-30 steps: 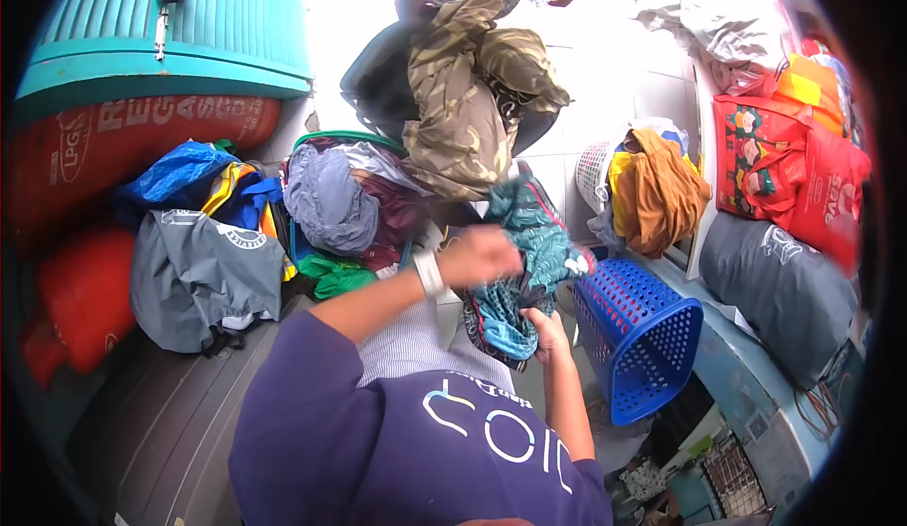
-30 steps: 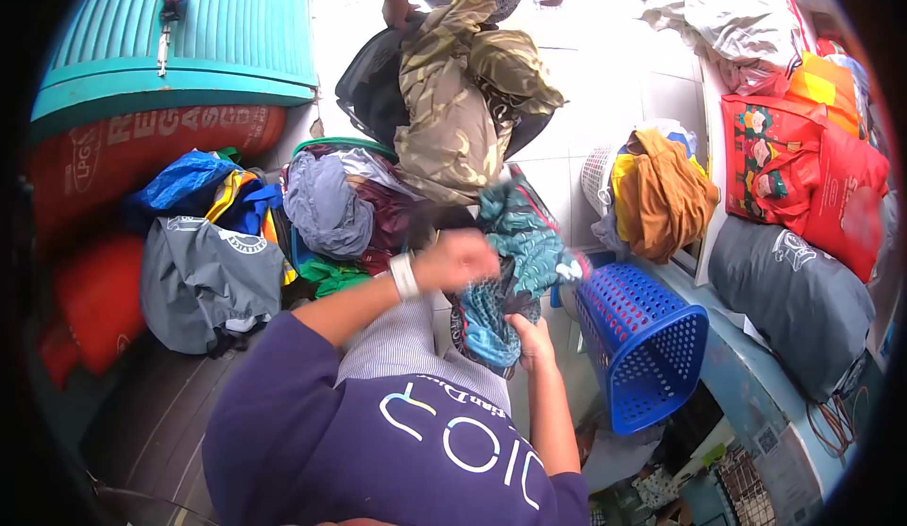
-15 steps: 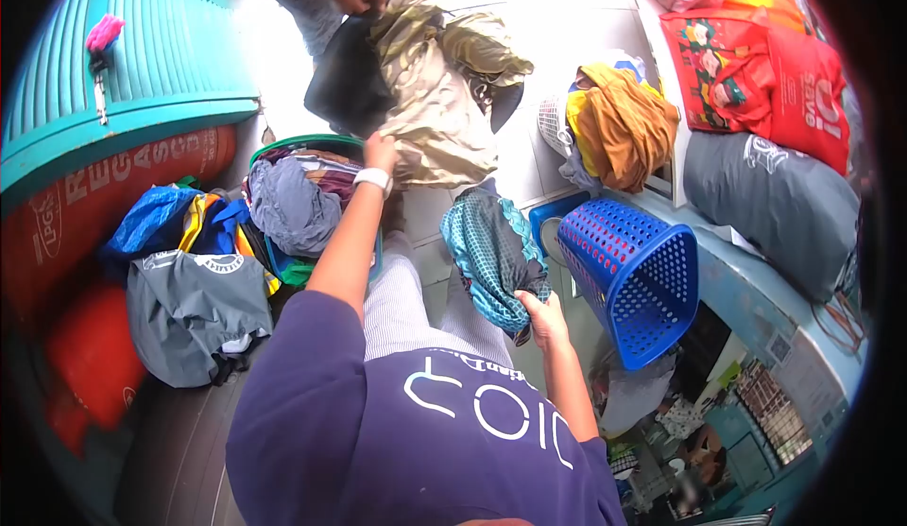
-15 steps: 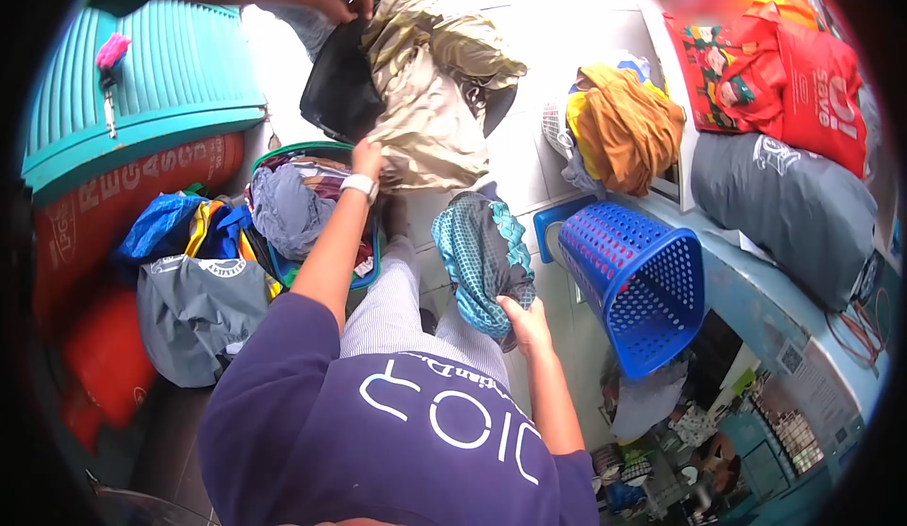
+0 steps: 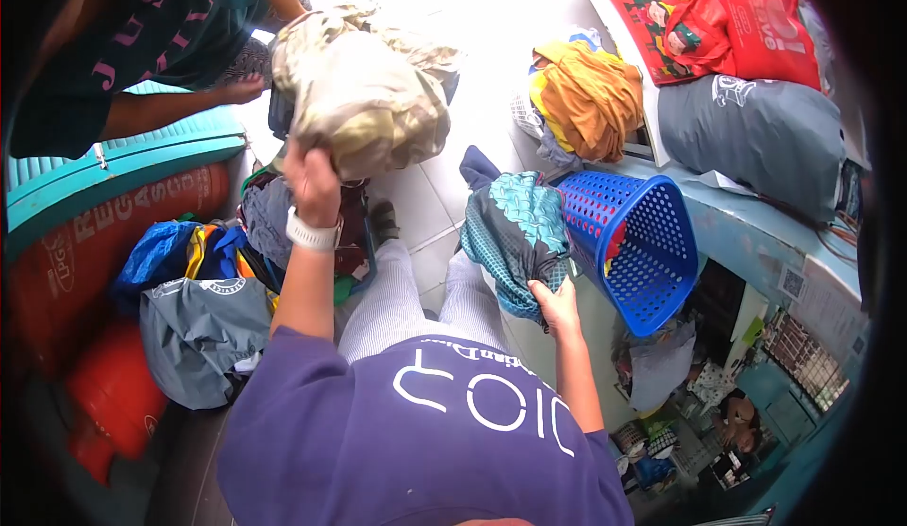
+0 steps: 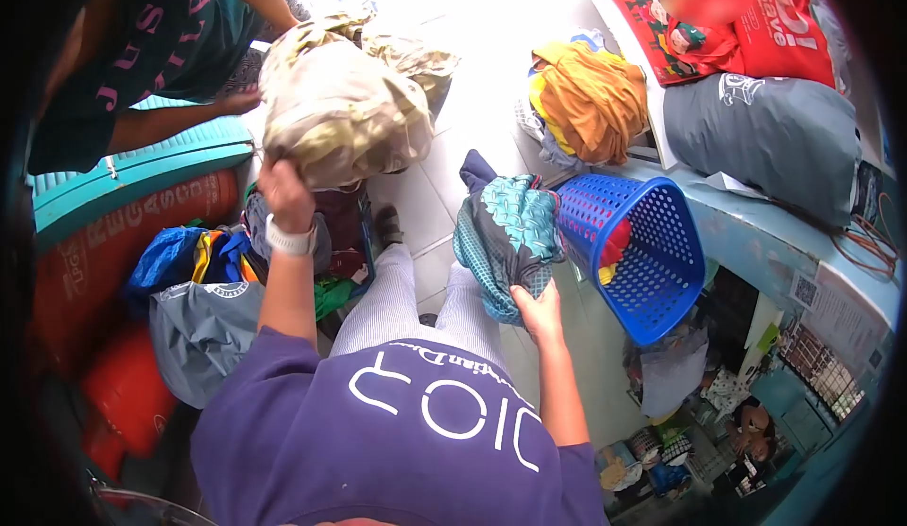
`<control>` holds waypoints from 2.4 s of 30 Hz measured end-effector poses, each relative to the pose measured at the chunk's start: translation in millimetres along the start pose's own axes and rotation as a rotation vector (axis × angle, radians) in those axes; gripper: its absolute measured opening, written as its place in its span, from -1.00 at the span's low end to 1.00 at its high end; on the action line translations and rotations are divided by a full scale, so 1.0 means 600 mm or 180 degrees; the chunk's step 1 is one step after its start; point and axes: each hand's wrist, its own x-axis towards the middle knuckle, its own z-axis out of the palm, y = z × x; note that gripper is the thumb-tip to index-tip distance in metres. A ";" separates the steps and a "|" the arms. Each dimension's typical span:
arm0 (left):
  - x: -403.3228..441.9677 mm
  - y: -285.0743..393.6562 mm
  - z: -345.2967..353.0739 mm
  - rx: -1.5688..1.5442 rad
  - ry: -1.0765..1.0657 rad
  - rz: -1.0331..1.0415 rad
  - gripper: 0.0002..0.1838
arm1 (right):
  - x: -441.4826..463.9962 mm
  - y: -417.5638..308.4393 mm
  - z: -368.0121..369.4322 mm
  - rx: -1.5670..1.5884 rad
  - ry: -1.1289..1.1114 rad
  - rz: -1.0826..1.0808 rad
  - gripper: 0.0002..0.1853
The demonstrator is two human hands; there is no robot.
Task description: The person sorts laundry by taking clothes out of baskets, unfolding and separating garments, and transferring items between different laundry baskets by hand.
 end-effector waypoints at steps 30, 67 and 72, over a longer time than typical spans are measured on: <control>-0.109 -0.133 0.067 0.0473 -0.0973 -0.0403 -0.69 | -0.465 -0.225 -0.482 0.2349 0.3918 -0.1500 -0.51; -0.222 0.333 0.156 -0.1351 -0.2599 0.1346 -0.10 | -0.211 -0.076 -0.229 0.0076 0.0694 -0.1733 -0.57; -0.335 0.179 0.237 -0.1903 -0.3353 0.0840 -0.35 | -0.196 -0.129 -0.134 0.0623 -0.0002 -0.1578 -0.64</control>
